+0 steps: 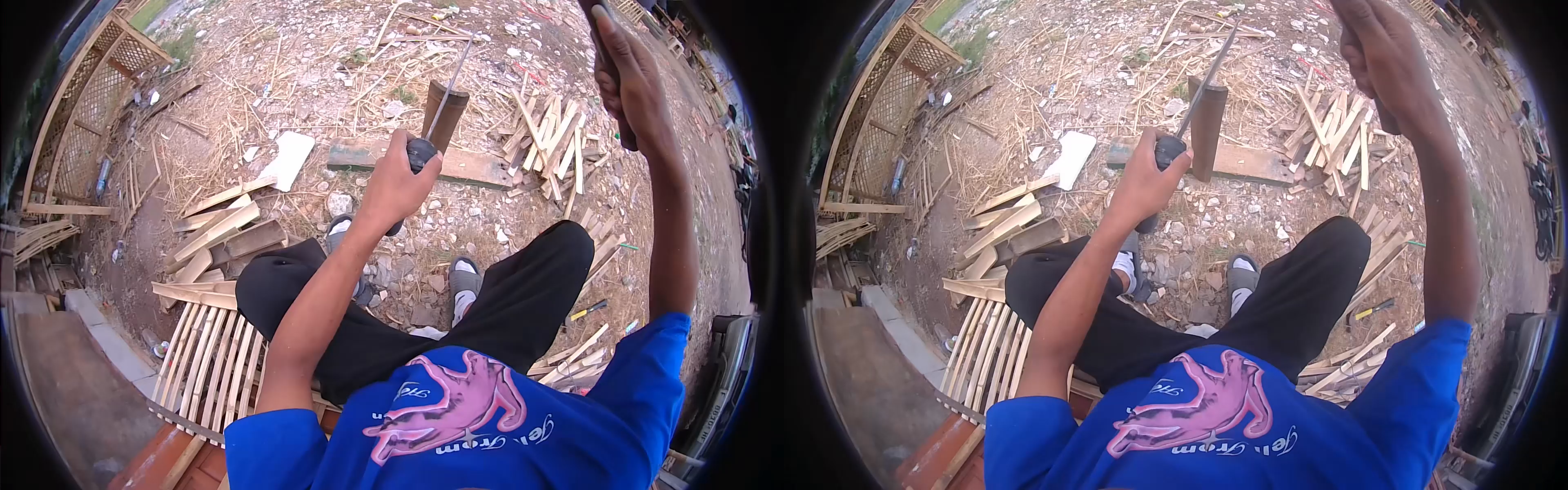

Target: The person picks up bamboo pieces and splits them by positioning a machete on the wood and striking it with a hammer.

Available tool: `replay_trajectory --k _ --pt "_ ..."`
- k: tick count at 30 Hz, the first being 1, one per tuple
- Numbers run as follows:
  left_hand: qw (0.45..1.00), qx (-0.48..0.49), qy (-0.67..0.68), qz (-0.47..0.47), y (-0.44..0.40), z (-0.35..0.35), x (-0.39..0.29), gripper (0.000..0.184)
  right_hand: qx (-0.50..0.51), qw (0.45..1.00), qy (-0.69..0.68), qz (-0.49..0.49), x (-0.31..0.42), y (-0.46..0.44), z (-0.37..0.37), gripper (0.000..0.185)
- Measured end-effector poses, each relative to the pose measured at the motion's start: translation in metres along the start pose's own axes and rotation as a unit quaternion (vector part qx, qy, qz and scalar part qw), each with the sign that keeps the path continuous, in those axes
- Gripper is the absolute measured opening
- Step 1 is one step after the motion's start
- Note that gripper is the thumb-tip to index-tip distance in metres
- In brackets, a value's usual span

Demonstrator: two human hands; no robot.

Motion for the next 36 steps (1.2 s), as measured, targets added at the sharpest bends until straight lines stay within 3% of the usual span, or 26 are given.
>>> replay_trajectory --k 1,2,3,5,6,7,8,9,11,14,15,19,22,23,25,27,28,29,32,34,36 --pt "1.0 -0.001 0.0 -0.004 0.0 0.001 0.001 0.041 -0.026 0.996 -0.058 0.057 0.017 -0.002 0.008 0.051" --pt "1.0 -0.001 0.002 -0.01 -0.001 0.001 0.001 0.041 -0.051 0.991 -0.12 0.021 0.029 -0.008 0.023 0.036" --pt "1.0 -0.004 0.005 -0.012 -0.002 0.001 0.0 0.041 -0.104 0.986 -0.115 0.06 0.035 -0.005 0.02 0.033" --pt "1.0 -0.009 0.008 -0.017 -0.001 0.003 -0.002 0.04 -0.069 0.953 -0.233 0.18 -0.002 -0.016 -0.006 0.052" --pt "1.0 -0.004 0.01 -0.01 -0.001 0.004 -0.003 0.041 -0.071 0.958 -0.234 0.147 -0.024 -0.006 -0.032 0.052" --pt "1.0 0.0 0.013 0.0 0.0 0.005 -0.006 0.041 0.032 0.98 -0.183 0.077 -0.084 -0.006 -0.046 0.053" --pt "1.0 0.006 0.013 0.007 0.001 0.005 -0.008 0.042 0.008 0.998 0.04 -0.038 -0.104 0.016 -0.073 0.054" --pt "1.0 0.012 0.007 0.01 -0.002 0.004 -0.006 0.043 0.097 0.968 0.23 -0.039 -0.15 0.018 -0.089 0.055" --pt "0.999 0.041 -0.006 0.022 -0.001 -0.005 0.005 0.046 0.144 0.962 0.197 -0.125 -0.15 0.024 -0.098 0.058" --pt "1.0 0.009 -0.014 0.015 0.0 -0.004 0.005 0.046 0.119 0.971 0.105 -0.18 -0.13 0.028 -0.099 0.063" --pt "1.0 0.006 -0.012 0.015 -0.002 -0.001 0.005 0.045 0.095 0.975 0.147 -0.139 -0.124 0.021 -0.089 0.063" --pt "1.0 0.011 0.004 0.016 -0.001 -0.001 0.007 0.043 0.025 0.989 -0.046 -0.139 -0.069 0.011 -0.049 0.052" --pt "1.0 0.019 0.008 0.012 -0.002 -0.004 0.007 0.042 -0.028 0.992 -0.12 -0.017 -0.083 0.006 -0.04 0.047" --pt "1.0 0.018 0.002 0.016 -0.002 -0.006 0.007 0.042 0.001 0.993 -0.114 -0.025 -0.109 0.011 -0.049 0.049" --pt "0.999 0.015 -0.016 0.024 -0.002 -0.006 0.007 0.042 0.064 0.968 0.239 -0.041 -0.144 0.029 -0.056 0.054" --pt "0.998 -0.02 0.001 0.053 -0.007 0.007 0.014 0.042 0.116 0.953 0.243 -0.143 -0.172 0.037 -0.05 0.055" --pt "0.997 -0.047 0.017 0.065 -0.012 0.009 0.015 0.043 0.118 0.936 0.221 -0.246 -0.166 0.042 -0.051 0.057" --pt "0.998 -0.044 0.01 0.053 -0.011 0.005 0.016 0.043 0.105 0.94 0.21 -0.248 -0.183 0.044 -0.05 0.056" --pt "0.999 -0.031 -0.016 0.029 -0.008 0.007 0.015 0.043 0.042 0.969 0.121 -0.209 -0.13 0.039 -0.041 0.051" --pt "0.999 -0.002 -0.02 0.033 -0.005 0.003 0.009 0.043 0.013 0.986 0.07 -0.148 -0.079 0.025 -0.017 0.057" --pt "0.999 0.011 -0.018 0.036 -0.006 0.0 0.003 0.043 -0.043 0.999 0.004 -0.029 -0.032 0.017 -0.003 0.053"
Point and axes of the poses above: each hand's wrist, its own y-axis away from the middle knuckle, its own z-axis out of the back of the hand, x = y × z, the point moved 2 cm from there along -y, towards the middle knuckle, and after that the axes turned 11 degrees about -z, right-handed, at the moved point
